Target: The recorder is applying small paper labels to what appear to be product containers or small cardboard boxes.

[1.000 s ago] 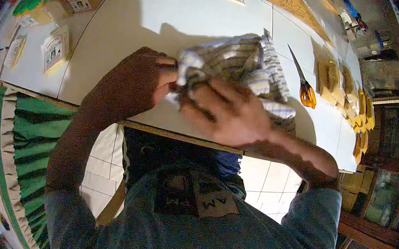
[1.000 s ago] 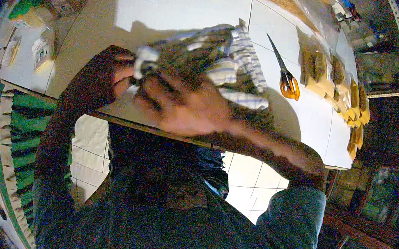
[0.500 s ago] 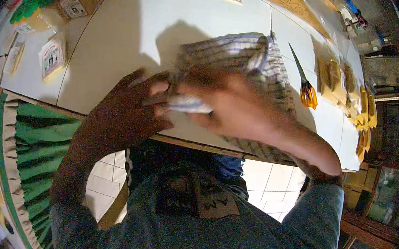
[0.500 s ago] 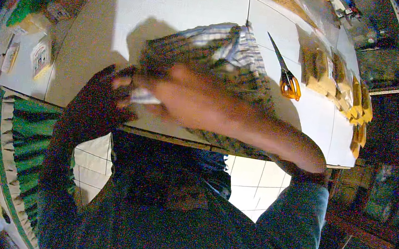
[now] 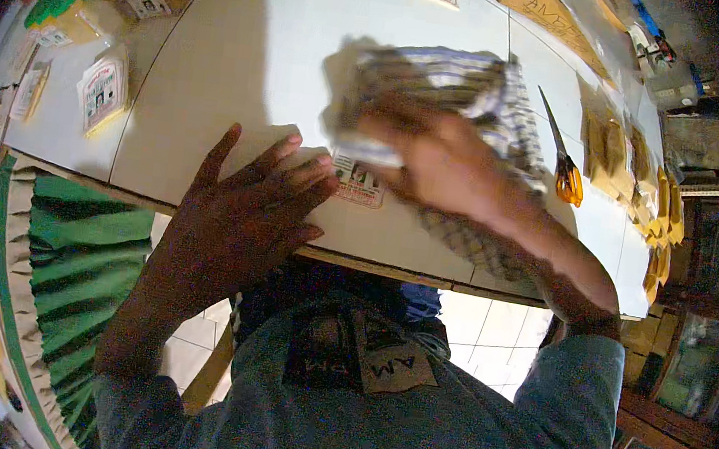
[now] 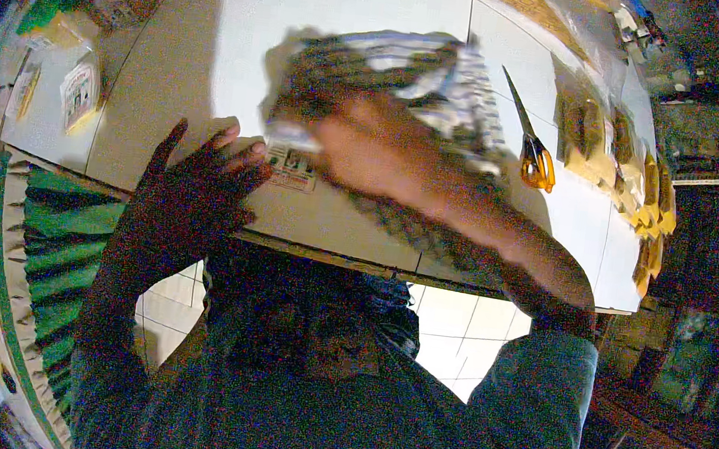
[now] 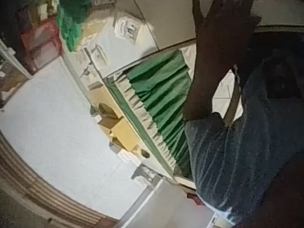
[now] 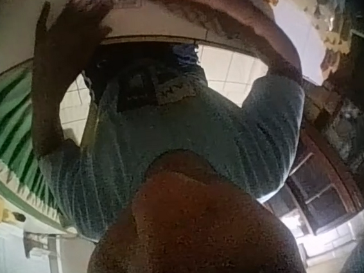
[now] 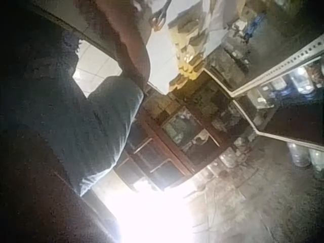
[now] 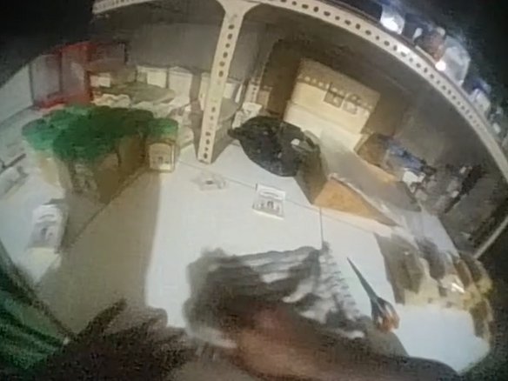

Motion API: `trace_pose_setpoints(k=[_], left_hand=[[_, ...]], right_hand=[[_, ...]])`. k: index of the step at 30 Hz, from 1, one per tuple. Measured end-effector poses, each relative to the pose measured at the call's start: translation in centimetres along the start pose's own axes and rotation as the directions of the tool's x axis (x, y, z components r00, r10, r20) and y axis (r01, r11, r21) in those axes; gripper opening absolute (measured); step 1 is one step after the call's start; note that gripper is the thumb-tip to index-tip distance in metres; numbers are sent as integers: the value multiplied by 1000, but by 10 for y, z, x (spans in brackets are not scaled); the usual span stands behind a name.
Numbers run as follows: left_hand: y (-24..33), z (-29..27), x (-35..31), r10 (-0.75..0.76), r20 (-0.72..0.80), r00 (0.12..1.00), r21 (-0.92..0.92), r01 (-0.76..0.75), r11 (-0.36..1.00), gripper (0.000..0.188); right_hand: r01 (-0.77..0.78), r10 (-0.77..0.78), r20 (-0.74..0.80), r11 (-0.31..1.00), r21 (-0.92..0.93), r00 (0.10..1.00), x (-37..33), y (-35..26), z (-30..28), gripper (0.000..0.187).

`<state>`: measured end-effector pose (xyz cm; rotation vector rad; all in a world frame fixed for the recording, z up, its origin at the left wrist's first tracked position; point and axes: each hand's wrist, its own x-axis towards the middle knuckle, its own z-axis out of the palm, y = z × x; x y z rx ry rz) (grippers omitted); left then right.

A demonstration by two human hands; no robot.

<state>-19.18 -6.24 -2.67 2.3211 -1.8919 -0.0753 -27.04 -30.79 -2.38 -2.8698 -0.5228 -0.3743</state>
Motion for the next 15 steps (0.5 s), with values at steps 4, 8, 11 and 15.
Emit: trace_pose_setpoints(k=[4,8,11,15], left_hand=[[0,0,2,-7,-68,998,10,7,1000,41],[-4,0,8,-2,-98,995,-34,-2,999,33],[-7,-7,15,38,-55,998,52,-36,998,33],[-19,-5,30,118,-126,985,12,-117,993,30]], right_hand=[[-163,166,99,986,-39,981,-14,1,-11,45],[-59,62,87,998,-37,994,-26,-18,-10,46],[-164,163,73,986,12,984,-31,-8,-14,44],[69,-66,42,995,-66,997,-42,-21,-24,44]])
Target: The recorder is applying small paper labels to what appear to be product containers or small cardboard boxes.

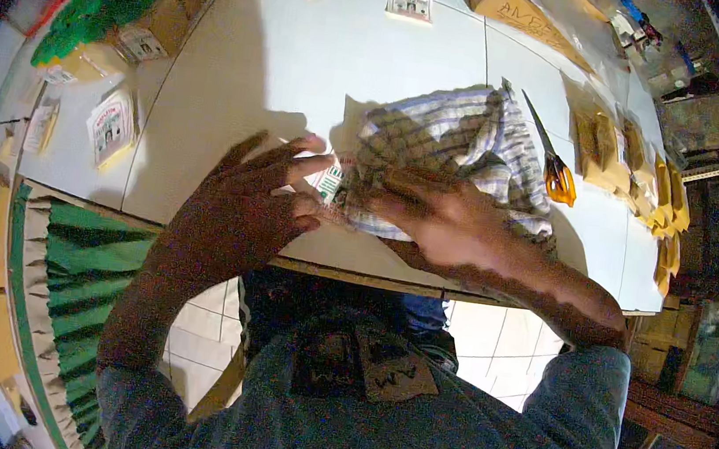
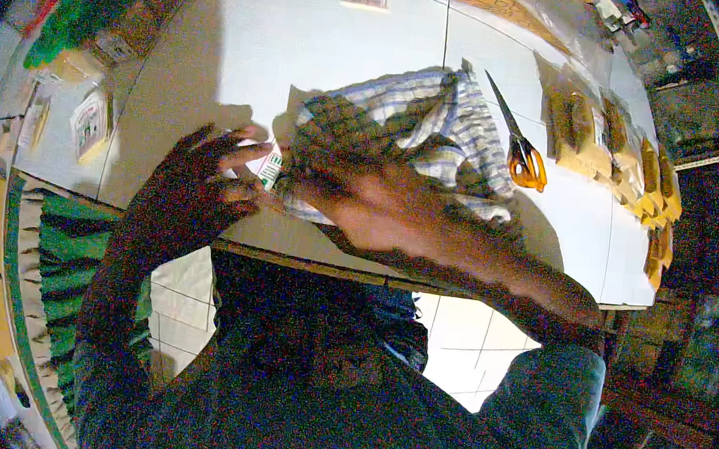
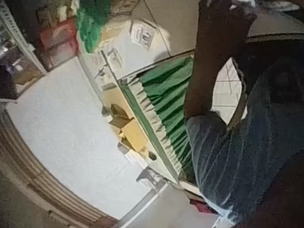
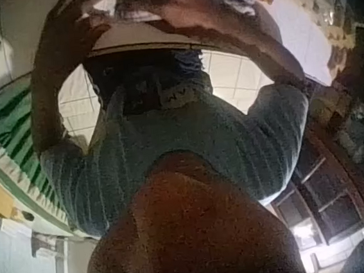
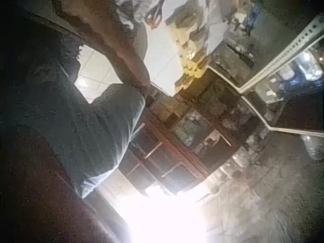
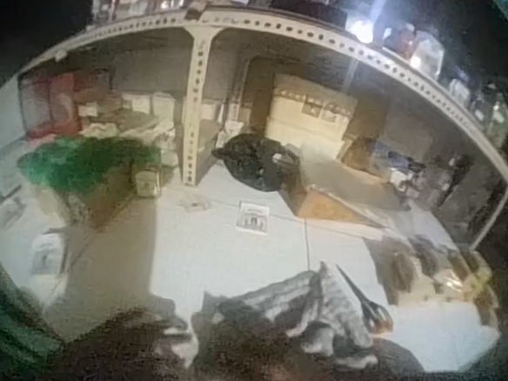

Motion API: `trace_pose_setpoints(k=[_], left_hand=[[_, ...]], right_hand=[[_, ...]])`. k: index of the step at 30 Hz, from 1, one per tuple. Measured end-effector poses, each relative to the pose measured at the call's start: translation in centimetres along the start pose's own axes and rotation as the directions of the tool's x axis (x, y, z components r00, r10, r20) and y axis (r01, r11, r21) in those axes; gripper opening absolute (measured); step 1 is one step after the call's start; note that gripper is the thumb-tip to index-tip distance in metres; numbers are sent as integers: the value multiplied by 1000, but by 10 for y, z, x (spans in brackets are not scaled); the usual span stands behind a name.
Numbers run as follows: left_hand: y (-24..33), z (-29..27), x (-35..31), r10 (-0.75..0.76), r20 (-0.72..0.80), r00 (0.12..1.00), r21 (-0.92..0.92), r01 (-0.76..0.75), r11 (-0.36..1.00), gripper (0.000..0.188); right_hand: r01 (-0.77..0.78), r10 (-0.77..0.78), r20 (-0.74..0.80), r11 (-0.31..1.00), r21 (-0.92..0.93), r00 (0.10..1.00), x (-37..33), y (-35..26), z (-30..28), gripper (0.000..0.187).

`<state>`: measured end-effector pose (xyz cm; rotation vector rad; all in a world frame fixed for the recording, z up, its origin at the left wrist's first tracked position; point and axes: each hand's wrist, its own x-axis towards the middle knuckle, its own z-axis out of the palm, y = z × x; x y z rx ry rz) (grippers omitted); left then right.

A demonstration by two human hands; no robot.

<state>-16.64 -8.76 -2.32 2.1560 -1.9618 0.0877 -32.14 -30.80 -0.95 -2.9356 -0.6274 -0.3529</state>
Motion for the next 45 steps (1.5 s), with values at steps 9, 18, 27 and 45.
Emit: trace_pose_setpoints(k=[9,18,27,45], left_hand=[[-23,-23,34,181,141,973,104,-196,975,22],[-104,-30,213,-278,-377,884,-576,11,817,28],[-128,19,266,-220,-258,941,-484,72,872,29],[-103,-116,-75,-499,-85,863,-146,485,863,22]], right_hand=[[-208,238,-143,958,198,961,-23,50,2,36],[-267,290,-69,935,234,954,-22,47,1,35],[-178,218,-209,964,196,953,-29,48,1,32],[-260,287,-148,949,178,946,-25,46,4,34]])
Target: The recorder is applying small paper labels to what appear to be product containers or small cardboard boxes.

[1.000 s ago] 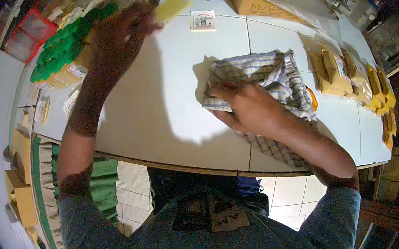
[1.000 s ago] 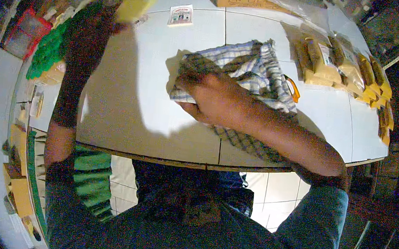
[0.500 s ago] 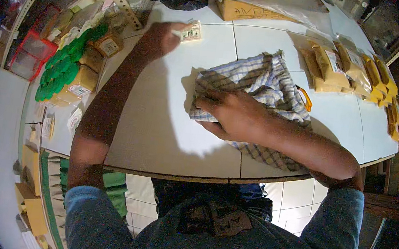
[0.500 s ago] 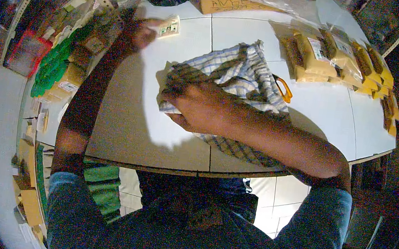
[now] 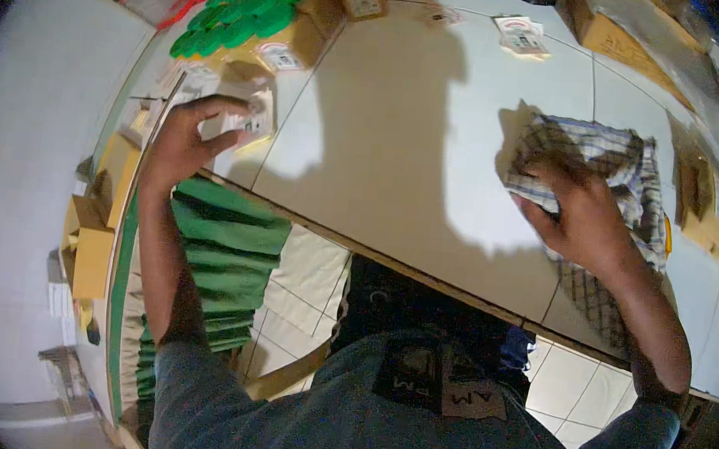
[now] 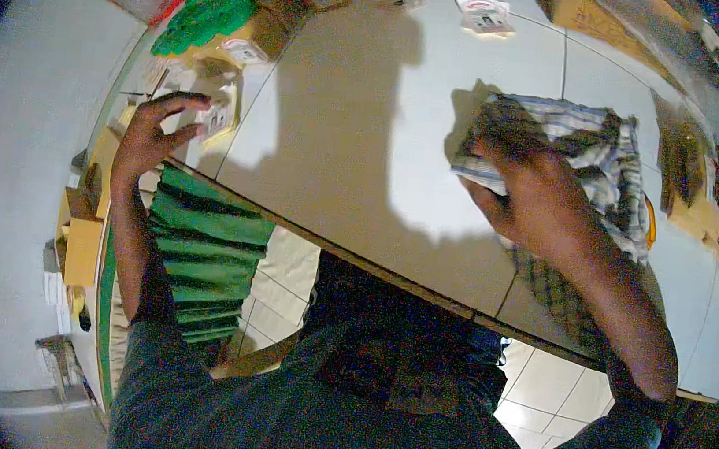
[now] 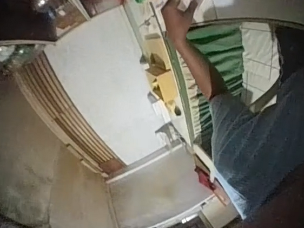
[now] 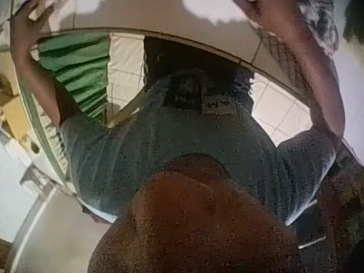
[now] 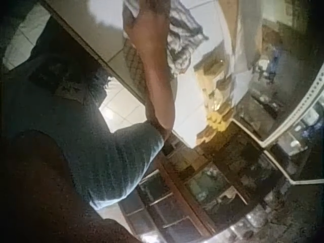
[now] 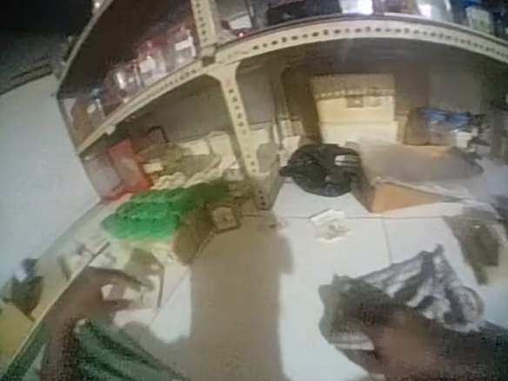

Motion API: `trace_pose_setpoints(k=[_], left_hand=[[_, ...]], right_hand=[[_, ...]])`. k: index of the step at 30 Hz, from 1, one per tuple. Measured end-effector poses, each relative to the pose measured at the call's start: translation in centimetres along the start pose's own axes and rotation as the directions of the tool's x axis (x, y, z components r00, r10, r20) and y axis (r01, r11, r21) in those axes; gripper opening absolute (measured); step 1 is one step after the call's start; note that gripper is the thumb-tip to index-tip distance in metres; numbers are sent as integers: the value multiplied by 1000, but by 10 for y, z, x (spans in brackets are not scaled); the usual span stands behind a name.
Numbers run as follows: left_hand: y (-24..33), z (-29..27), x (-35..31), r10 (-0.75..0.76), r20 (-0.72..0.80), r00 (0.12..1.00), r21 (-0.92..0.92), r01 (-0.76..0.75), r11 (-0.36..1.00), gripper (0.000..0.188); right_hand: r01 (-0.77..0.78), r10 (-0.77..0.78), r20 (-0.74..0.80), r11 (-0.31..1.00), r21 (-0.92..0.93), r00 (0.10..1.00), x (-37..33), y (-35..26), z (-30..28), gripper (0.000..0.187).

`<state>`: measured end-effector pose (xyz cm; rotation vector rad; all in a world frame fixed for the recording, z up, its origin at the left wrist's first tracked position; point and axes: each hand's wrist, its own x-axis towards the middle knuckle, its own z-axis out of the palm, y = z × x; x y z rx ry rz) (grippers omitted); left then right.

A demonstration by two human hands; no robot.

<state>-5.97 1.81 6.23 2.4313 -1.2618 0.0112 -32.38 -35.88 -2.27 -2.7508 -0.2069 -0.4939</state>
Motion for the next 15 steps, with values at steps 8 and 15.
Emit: trace_pose_setpoints(k=[8,15], left_hand=[[-44,11,-29,-13,13,1000,41,13,999,26],[-55,12,-29,-87,81,993,14,86,996,17]], right_hand=[[-79,78,45,997,21,996,4,-5,1,35],[-109,109,60,994,3,992,2,-3,3,35]])
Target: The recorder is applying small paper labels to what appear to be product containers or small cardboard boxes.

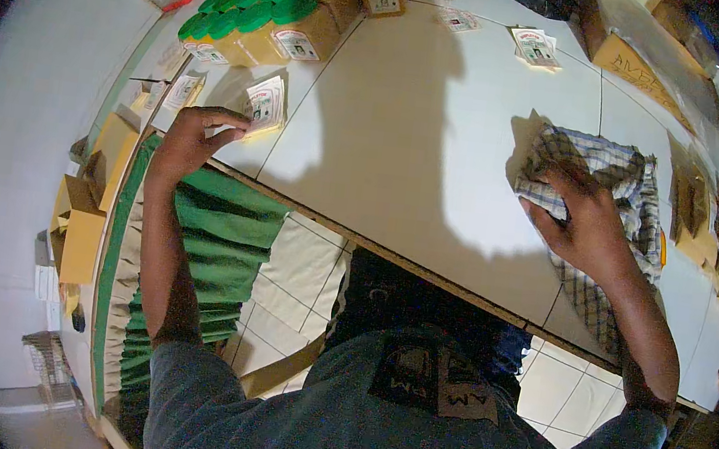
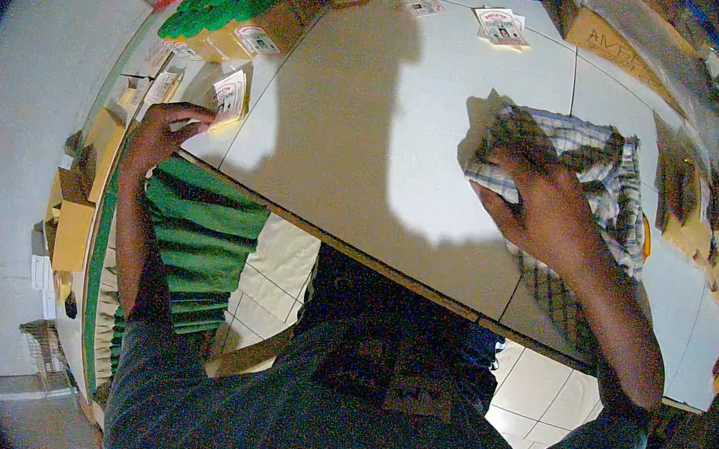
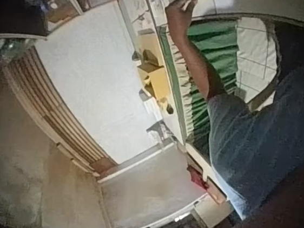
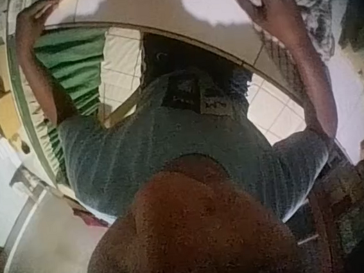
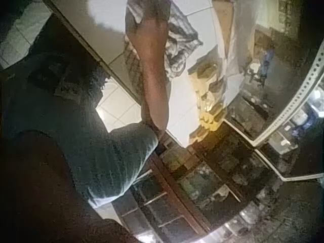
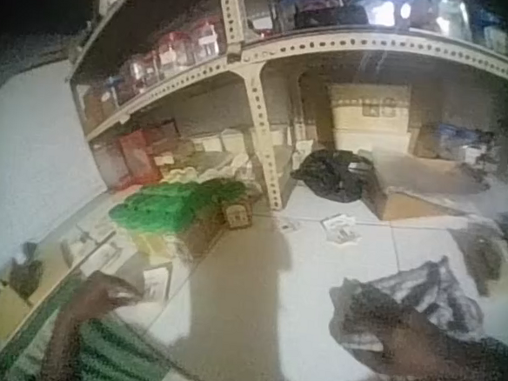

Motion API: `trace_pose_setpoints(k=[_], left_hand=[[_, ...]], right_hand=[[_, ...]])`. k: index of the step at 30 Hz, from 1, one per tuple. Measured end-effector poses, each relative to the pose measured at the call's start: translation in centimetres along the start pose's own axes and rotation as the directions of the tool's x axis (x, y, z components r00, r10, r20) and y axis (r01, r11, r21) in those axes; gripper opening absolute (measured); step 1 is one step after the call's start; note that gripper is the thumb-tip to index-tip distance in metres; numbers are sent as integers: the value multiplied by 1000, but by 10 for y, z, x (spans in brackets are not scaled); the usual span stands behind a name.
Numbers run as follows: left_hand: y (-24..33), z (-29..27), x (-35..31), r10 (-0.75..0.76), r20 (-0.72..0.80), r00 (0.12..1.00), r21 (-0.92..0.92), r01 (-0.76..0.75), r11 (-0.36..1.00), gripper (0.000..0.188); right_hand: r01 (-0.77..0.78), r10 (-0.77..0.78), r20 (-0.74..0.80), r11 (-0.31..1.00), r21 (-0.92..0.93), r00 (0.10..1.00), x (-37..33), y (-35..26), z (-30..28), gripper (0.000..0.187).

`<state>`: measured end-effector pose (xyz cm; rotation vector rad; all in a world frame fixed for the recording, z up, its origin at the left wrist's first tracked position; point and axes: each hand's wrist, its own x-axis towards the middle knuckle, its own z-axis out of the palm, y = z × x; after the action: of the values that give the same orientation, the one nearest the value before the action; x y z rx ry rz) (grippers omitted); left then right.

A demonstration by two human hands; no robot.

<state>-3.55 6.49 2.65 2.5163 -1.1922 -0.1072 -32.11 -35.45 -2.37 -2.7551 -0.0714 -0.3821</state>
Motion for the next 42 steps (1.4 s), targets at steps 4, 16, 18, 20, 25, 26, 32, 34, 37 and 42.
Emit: trace_pose_setpoints(k=[4,16,18,20,25,26,32,34,37,42], left_hand=[[2,-3,-1,-12,7,1000,-10,12,1000,17],[3,-3,4,0,50,999,-21,2,1000,13],[4,-5,4,-65,72,995,-70,70,995,13],[6,-8,6,-55,77,996,-31,57,998,14],[6,-23,-1,15,-165,986,133,8,991,16],[14,-29,-2,17,-165,986,133,5,991,16],[92,-30,4,162,-519,839,267,-20,963,15],[121,-7,8,265,-495,828,305,-119,945,20],[160,46,14,383,-283,879,221,-328,918,25],[201,99,31,226,-204,952,-219,-270,938,20]], right_hand=[[81,-80,-53,997,9,995,2,0,-1,32],[116,-116,-74,993,-1,991,2,0,-1,33],[95,-96,-58,995,-5,994,3,-1,-2,33],[72,-73,-43,997,-9,996,2,-2,-3,32],[98,-97,-60,995,18,994,4,-3,1,30],[96,-95,-61,995,16,994,4,-3,-1,30],[22,-21,-16,999,39,1000,-1,1,-3,29],[106,-105,-110,994,2,988,-2,5,-2,31],[91,-69,-174,988,121,982,0,8,-5,31],[-36,108,-224,952,304,969,6,10,-7,27]])
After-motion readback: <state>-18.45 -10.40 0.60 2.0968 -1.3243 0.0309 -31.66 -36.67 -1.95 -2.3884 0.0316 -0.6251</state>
